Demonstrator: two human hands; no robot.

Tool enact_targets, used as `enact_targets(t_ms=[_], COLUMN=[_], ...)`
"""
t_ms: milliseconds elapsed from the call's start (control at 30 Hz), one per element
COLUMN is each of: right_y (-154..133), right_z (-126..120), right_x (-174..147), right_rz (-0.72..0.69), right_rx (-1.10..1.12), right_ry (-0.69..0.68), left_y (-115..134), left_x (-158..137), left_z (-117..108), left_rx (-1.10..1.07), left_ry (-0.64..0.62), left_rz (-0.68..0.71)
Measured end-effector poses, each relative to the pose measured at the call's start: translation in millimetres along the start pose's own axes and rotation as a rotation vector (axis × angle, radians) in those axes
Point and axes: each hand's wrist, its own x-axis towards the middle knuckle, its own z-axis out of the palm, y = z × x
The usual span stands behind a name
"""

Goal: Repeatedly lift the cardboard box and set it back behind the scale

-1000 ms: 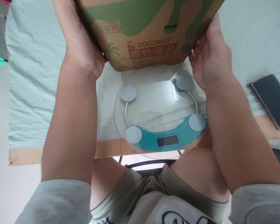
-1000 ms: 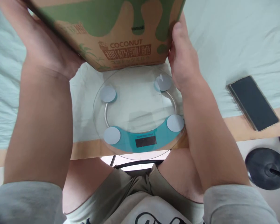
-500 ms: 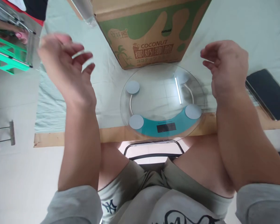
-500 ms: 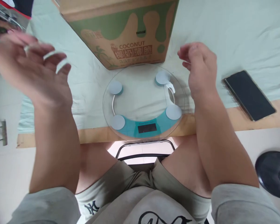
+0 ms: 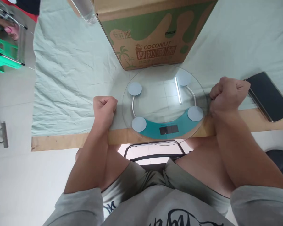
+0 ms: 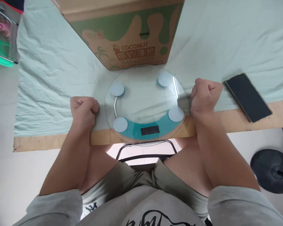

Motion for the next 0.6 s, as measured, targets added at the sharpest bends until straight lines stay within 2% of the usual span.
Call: enact_targets(t_ms=[233,600], right_y=[-1.9,0.5], right_z=[-0.6,2.0], right_x=[-1.8,2.9], right_rz=[0.068,0.076], right_rx=[-0.006,-0.041], right_ry=[0.019,0.01], left_y=[3.1,2.3], left_x=[-3.0,-0.1], left_z=[-0.8,-0.7], left_rx=[0.058,0.075], left_ry=[-0.031,-0.057], left_rz=[-0.071,-0.063])
